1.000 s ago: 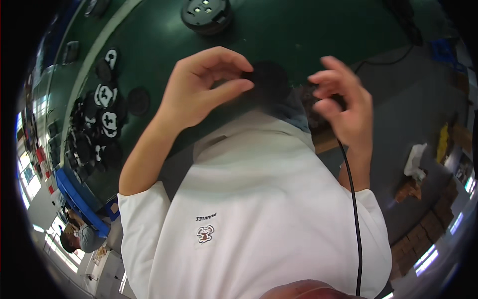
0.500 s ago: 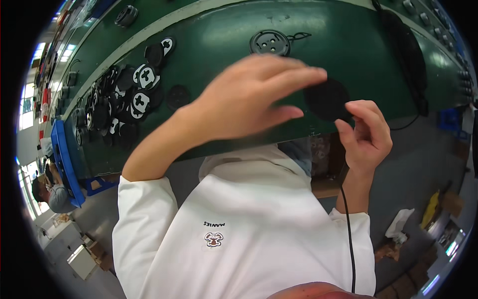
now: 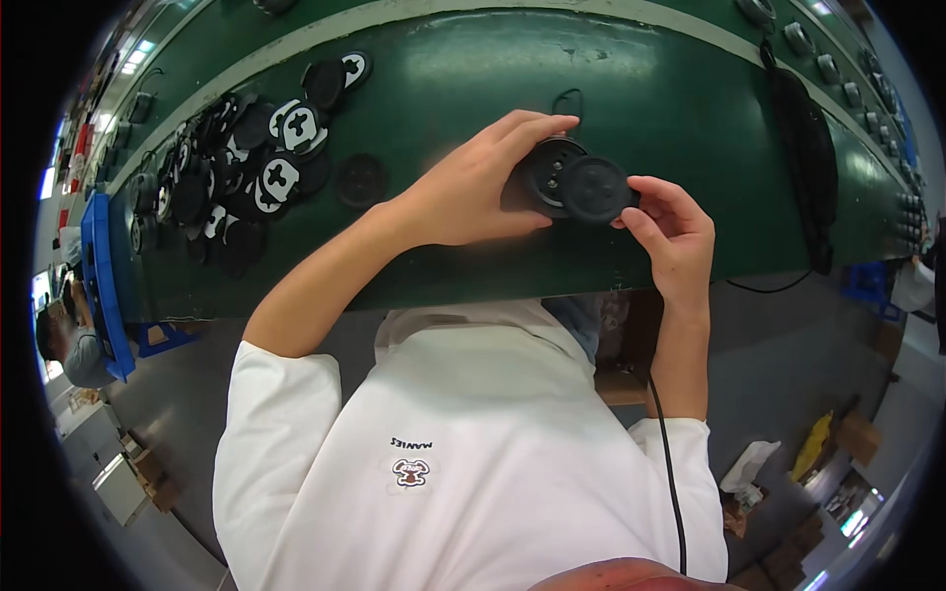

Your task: Assembling small black plastic circular components at a factory workbench.

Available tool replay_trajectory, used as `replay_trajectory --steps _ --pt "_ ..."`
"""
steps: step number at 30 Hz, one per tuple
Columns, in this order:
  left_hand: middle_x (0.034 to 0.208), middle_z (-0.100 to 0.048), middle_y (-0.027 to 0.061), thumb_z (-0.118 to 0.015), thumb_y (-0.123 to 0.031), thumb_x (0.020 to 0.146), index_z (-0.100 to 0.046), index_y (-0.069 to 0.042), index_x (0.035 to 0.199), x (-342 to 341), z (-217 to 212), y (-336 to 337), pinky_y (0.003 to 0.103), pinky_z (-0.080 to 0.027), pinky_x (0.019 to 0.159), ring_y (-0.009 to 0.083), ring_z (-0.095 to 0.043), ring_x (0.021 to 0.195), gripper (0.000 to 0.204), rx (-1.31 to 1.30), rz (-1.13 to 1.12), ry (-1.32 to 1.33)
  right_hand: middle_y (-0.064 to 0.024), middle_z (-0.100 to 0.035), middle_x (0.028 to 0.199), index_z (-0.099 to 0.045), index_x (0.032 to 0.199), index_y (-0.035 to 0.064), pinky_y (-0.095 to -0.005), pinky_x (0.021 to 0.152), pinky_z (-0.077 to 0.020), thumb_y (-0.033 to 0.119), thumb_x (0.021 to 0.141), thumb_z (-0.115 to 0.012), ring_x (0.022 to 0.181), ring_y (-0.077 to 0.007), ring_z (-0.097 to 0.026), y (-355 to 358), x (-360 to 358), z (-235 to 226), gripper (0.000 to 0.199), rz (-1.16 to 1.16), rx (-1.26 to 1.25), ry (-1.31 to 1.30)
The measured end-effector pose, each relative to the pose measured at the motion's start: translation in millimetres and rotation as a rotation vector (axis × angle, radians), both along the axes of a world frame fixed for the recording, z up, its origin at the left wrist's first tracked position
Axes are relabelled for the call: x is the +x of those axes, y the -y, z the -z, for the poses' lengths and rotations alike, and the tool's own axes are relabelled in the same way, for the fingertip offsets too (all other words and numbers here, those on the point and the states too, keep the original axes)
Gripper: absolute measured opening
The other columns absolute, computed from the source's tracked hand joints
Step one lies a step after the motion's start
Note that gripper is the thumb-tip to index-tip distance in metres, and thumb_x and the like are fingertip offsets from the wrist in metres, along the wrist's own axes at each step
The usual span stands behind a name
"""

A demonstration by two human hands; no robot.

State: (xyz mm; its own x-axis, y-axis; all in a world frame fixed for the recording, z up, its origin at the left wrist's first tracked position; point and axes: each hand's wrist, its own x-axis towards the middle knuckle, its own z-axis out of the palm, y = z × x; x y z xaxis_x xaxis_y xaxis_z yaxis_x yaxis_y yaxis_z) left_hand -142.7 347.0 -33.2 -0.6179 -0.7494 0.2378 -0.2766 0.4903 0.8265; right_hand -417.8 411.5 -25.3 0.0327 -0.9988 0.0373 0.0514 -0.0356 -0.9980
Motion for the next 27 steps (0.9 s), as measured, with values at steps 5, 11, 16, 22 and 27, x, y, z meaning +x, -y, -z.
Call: replay_trajectory --steps 5,11,16,22,27 --pt "0.147 -0.052 0.0113 -0.088 -0.003 0.074 -0.045 -0.012 0.16 -1 6 -6 0.04 -0.049 0.115 0.0291 -0.059 0.129 0.097 0.075 -0.051 -0.022 -0.0079 -0.073 0.102 -0.074 0.125 -0.0043 -0.0218 0.08 -0.0558 -0.011 0.083 -0.082 0.085 -0.0133 -0.065 1 -2 1 0.043 0.016 0.13 -0.049" --pt "0.148 -0.052 0.0102 -0.09 -0.003 0.073 -0.046 -0.012 0.16 1 11 -7 0.04 -0.049 0.114 0.0283 -0.059 0.129 0.098 0.082 -0.067 -0.033 -0.0077 -0.074 0.103 -0.076 0.124 -0.0042 -0.021 0.078 -0.0549 -0.012 0.083 -0.081 0.085 -0.0133 -0.066 8 0 -14 0.042 -0.024 0.051 -0.283" --pt "0.146 -0.055 0.0091 -0.092 -0.004 0.074 -0.047 -0.012 0.158 3 11 -7 0.039 -0.051 0.112 0.028 -0.061 0.126 0.096 0.062 -0.084 -0.063 -0.0088 -0.074 0.107 -0.078 0.12 -0.004 -0.0217 0.079 -0.0536 -0.012 0.081 -0.081 0.09 -0.0149 -0.066 11 8 -34 0.04 0.018 0.018 -0.451" --pt "0.142 -0.063 0.0086 -0.094 -0.01 0.075 -0.054 -0.01 0.153 4 11 -7 0.039 -0.053 0.108 0.028 -0.065 0.121 0.088 0.12 -0.118 -0.137 -0.0118 -0.073 0.119 -0.08 0.116 -0.0034 -0.0253 0.085 -0.0526 -0.009 0.079 -0.083 0.104 -0.0183 -0.065 25 32 -20 0.038 -0.087 -0.232 -0.424" --pt "0.14 -0.068 0.009 -0.095 -0.016 0.075 -0.06 -0.009 0.146 7 12 -7 0.039 -0.055 0.106 0.0279 -0.068 0.118 0.079 0.072 -0.14 -0.123 -0.0137 -0.071 0.128 -0.08 0.116 -0.0038 -0.0286 0.089 -0.0529 -0.007 0.08 -0.083 0.111 -0.0208 -0.064 28 33 -5 0.037 -0.106 -0.088 -0.275"
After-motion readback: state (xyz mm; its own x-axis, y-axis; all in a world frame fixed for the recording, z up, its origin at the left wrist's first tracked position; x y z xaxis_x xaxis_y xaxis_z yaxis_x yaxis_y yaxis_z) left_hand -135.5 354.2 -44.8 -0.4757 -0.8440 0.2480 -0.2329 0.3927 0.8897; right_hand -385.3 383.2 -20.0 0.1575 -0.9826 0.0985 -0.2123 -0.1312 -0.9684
